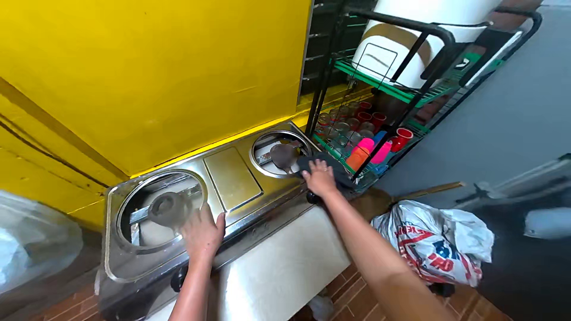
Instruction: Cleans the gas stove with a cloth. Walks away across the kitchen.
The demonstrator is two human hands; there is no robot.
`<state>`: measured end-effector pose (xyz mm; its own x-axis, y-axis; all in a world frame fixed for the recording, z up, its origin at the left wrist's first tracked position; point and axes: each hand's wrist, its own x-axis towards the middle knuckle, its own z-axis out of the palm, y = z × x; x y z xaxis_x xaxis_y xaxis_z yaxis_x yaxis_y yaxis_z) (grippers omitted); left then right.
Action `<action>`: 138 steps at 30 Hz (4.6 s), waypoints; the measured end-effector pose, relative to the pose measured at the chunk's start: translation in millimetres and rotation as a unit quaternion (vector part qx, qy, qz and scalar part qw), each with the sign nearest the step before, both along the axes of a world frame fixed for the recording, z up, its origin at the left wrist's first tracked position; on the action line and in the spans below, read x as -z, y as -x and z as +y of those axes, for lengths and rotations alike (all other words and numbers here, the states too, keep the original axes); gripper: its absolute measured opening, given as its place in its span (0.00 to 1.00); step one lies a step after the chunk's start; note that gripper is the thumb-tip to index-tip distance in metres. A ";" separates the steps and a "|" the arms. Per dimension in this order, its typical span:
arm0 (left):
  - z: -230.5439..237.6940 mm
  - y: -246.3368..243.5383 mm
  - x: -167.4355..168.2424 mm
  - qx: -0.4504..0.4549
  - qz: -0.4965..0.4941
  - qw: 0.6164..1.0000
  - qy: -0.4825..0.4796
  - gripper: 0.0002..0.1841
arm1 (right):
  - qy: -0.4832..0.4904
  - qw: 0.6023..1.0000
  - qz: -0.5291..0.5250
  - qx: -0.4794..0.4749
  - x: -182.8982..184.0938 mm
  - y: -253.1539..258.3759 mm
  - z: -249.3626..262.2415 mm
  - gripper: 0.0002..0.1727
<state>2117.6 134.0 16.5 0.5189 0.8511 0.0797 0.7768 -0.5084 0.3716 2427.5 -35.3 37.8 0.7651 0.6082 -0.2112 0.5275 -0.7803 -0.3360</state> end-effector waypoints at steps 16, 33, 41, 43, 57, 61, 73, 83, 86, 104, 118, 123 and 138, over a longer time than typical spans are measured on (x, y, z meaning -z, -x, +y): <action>3.3 0.3 -5.2 0.000 0.023 0.999 0.029 0.34 | 0.004 0.999 0.003 -0.048 2.8 31.0 19.4 0.39; 4.5 -2.1 7.3 -0.010 -0.026 0.999 -0.017 0.35 | -0.037 0.985 0.029 -0.168 1.7 19.0 46.3 0.37; 5.5 -1.8 14.1 -0.013 -0.045 0.997 -0.056 0.36 | -0.039 0.955 -0.016 -0.293 2.1 -91.8 11.7 0.31; 5.1 -1.3 15.1 -0.012 -0.040 0.997 -0.063 0.37 | 0.014 0.968 -0.036 -0.249 -6.0 -118.8 21.3 0.31; 5.9 -3.0 20.2 -0.023 -0.020 0.995 -0.093 0.38 | 0.138 0.936 -0.088 -0.313 -32.4 -121.8 220.4 0.28; 4.6 -3.4 17.3 -0.022 -0.009 0.997 -0.068 0.37 | 0.143 0.879 -0.094 -0.445 -47.3 -75.3 228.4 0.22; 4.4 -0.7 4.9 -0.026 0.014 0.999 -0.012 0.34 | 0.118 0.763 -0.146 -0.618 -134.7 -28.3 156.8 0.21; 2.3 14.8 -11.1 -0.026 -0.144 0.987 0.068 0.34 | -0.228 0.904 0.161 -0.324 -133.5 -3.2 107.1 0.27; 0.0 41.2 -22.4 -0.030 -0.160 0.984 0.074 0.33 | -0.051 0.937 0.053 -0.343 -68.8 36.0 102.9 0.44; 3.1 58.7 -3.1 0.022 -0.010 0.991 0.135 0.38 | -0.032 0.847 -0.031 -0.530 -7.3 245.9 408.4 0.30; -10.9 69.1 -23.9 -0.007 -0.100 0.965 0.244 0.26 | -0.020 0.661 0.114 -0.741 -79.6 359.1 231.7 0.19; -9.8 69.5 -15.1 0.000 -0.116 0.979 0.167 0.30 | 0.146 0.832 0.043 -0.533 -65.6 359.7 255.3 0.49; -12.3 74.2 -10.8 0.041 -0.093 0.983 0.153 0.36 | 0.064 0.875 0.110 -0.467 -27.0 359.4 289.5 0.47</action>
<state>2043.4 121.7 27.3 0.5879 0.8056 -0.0727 0.6414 -0.4095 0.6488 2068.1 254.2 64.7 -0.1211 0.9069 -0.4035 0.8885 -0.0822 -0.4515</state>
